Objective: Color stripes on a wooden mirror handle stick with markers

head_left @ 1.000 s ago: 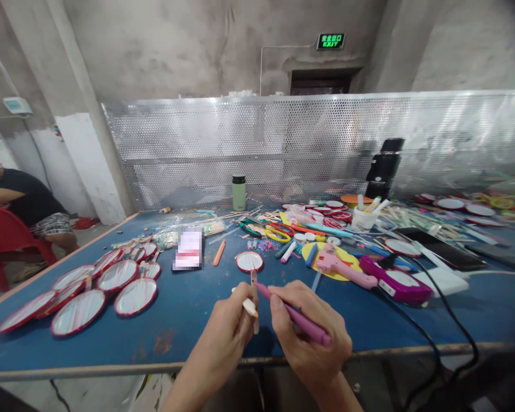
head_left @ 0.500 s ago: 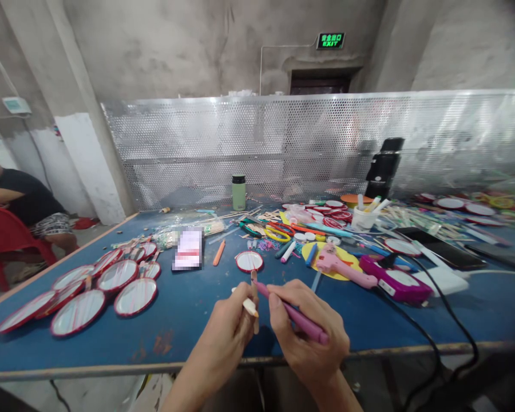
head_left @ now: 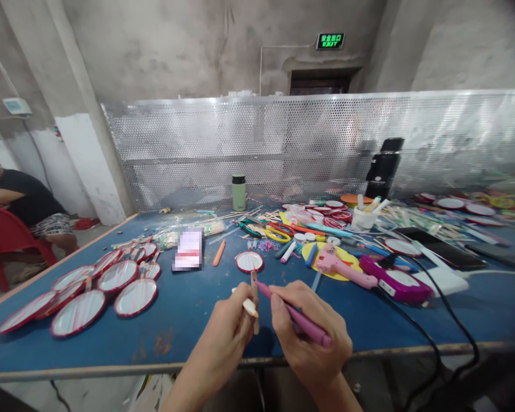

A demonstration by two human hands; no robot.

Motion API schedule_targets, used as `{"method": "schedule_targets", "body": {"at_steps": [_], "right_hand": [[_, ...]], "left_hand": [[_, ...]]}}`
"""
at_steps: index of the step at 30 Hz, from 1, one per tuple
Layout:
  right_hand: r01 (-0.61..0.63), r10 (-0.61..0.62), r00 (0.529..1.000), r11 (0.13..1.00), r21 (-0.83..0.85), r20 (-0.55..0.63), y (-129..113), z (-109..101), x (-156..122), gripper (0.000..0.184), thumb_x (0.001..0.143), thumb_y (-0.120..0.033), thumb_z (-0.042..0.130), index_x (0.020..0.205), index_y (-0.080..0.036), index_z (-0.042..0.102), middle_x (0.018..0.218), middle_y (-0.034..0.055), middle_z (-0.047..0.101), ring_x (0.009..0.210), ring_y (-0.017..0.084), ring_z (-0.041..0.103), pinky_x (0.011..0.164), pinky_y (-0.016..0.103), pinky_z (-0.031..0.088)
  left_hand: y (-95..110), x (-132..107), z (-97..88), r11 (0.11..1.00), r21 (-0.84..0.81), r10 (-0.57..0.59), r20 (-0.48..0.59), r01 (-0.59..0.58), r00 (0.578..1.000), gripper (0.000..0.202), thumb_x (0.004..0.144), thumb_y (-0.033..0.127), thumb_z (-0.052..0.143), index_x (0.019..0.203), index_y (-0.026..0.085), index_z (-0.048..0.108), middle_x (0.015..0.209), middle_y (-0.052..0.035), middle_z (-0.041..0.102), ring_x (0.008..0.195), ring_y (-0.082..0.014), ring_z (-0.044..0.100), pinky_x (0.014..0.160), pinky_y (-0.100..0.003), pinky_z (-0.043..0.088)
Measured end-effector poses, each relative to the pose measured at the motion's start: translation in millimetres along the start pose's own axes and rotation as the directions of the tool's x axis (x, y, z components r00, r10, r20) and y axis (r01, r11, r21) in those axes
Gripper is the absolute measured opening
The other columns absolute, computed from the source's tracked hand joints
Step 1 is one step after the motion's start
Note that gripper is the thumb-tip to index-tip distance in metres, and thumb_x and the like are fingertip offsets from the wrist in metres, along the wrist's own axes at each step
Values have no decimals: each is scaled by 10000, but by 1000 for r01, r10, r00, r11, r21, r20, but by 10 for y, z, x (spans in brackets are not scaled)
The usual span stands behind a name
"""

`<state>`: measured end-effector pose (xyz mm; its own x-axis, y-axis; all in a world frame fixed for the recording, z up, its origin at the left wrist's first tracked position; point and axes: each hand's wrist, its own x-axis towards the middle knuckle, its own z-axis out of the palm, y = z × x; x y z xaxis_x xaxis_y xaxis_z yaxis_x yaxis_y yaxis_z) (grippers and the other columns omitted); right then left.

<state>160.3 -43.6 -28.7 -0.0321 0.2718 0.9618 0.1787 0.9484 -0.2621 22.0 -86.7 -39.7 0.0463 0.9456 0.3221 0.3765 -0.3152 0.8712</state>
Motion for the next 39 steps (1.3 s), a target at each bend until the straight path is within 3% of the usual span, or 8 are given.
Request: {"method": "schedule_targets", "body": {"at_steps": [39], "right_hand": [[10,-11,999,999,-45,-32,5,-16,-12,189,820,-14,614,911,-174,659,725,7,683,613,123,629,615,245,524]], "left_hand": [[0,12,-1,1000,-6,-10,1,10,1000,275,1019,348,368,777,222,403,608,78,424,540,-99,317,516,-207,263]]}}
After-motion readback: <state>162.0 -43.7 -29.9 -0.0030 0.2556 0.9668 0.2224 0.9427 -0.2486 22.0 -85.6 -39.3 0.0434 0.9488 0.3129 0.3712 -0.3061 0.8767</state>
